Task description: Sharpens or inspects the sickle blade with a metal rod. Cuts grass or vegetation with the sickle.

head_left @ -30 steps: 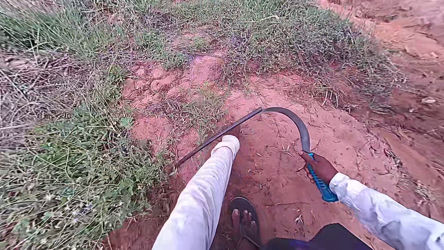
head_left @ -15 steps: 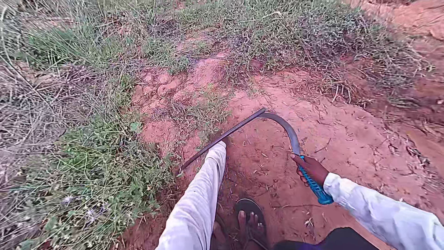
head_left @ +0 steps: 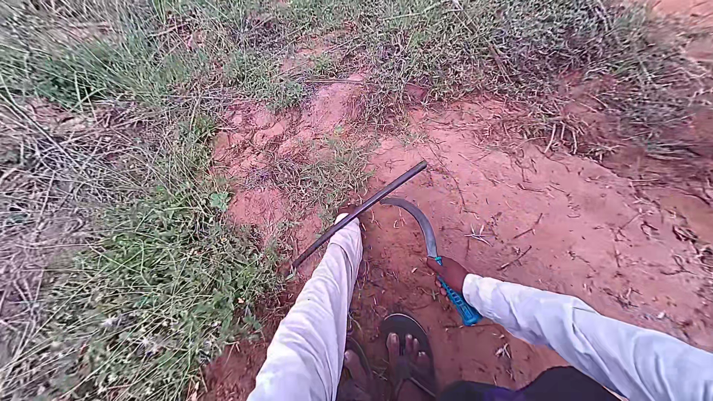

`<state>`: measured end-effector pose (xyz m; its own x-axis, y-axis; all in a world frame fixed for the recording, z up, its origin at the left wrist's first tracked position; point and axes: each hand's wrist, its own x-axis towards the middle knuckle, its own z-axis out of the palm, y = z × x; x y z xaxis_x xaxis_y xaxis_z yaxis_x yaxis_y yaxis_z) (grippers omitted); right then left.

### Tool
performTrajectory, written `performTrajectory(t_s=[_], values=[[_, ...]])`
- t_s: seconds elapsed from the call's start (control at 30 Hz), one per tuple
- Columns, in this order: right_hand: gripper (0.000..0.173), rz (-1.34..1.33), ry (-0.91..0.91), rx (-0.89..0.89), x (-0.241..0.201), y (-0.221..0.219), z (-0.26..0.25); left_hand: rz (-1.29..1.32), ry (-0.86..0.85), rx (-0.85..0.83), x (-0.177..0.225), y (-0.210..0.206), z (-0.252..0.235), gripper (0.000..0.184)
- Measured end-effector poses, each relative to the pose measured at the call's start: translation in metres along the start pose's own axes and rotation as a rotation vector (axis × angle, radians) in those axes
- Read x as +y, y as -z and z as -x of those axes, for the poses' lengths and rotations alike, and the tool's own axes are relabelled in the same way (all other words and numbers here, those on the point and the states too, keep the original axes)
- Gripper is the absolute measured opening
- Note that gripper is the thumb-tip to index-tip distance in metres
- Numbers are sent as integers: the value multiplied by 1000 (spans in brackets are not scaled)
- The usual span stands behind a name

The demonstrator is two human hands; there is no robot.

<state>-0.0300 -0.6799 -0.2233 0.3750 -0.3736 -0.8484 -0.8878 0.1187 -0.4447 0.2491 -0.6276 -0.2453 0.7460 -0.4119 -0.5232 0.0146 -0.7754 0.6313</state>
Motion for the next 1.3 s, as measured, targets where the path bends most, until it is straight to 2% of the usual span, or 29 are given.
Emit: performTrajectory(t_s=[0.1, 0.2, 0.3, 0.4, 0.47, 0.53, 0.63, 0.67, 0.73, 0.8, 0.87, 0.97, 1.03, 1.13, 1.2, 1.27, 1.3], values=[[50, 104, -2, -5, 20, 9, 41, -90, -11, -36, -10, 3, -7, 45], [48, 132, 88, 85, 30, 26, 67, -172, -46, -76, -9, 12, 11, 45], [50, 113, 120, 198, 20, 42, 63, -27, 23, 13, -26, 5, -5, 43], [52, 85, 68, 231, 4, 56, 37, 149, 55, 96, -20, 9, 10, 41], [53, 122, 60, 238, 0, 58, 20, 398, 40, 193, -14, 8, 18, 40], [55, 186, 36, 226, 1, 52, 11, 485, -27, 225, -22, 8, 18, 39], [57, 262, -8, 182, 17, 46, 25, 358, -118, 241, -25, 14, 24, 38], [55, 264, -4, 180, 24, 47, 35, 315, -96, 265, -20, 17, 30, 42], [51, 239, 50, 226, 38, 58, 54, 76, -5, 276, -9, 17, 41, 68], [48, 192, 107, 318, 47, 74, 69, -242, 4, 119, 4, 6, 62, 84], [46, 133, 111, 393, 46, 89, 79, -512, -128, -26, 19, -12, 86, 77], [45, 68, 76, 429, 38, 101, 83, -762, -441, -232, 38, -40, 83, 62], [43, 50, 85, 435, 34, 101, 82, -797, -515, -408, 47, -57, 59, 61], [39, 66, 125, 414, 31, 98, 79, -795, -424, -477, 51, -68, 23, 63], [39, 106, 153, 403, 33, 100, 77, -739, -477, -477, 39, -71, 2, 56], [39, 118, 171, 395, 36, 98, 74, -509, -628, -347, 13, -71, -10, 44], [39, 109, 173, 396, 36, 96, 73, -535, -534, -345, 22, -60, 0, 43]])
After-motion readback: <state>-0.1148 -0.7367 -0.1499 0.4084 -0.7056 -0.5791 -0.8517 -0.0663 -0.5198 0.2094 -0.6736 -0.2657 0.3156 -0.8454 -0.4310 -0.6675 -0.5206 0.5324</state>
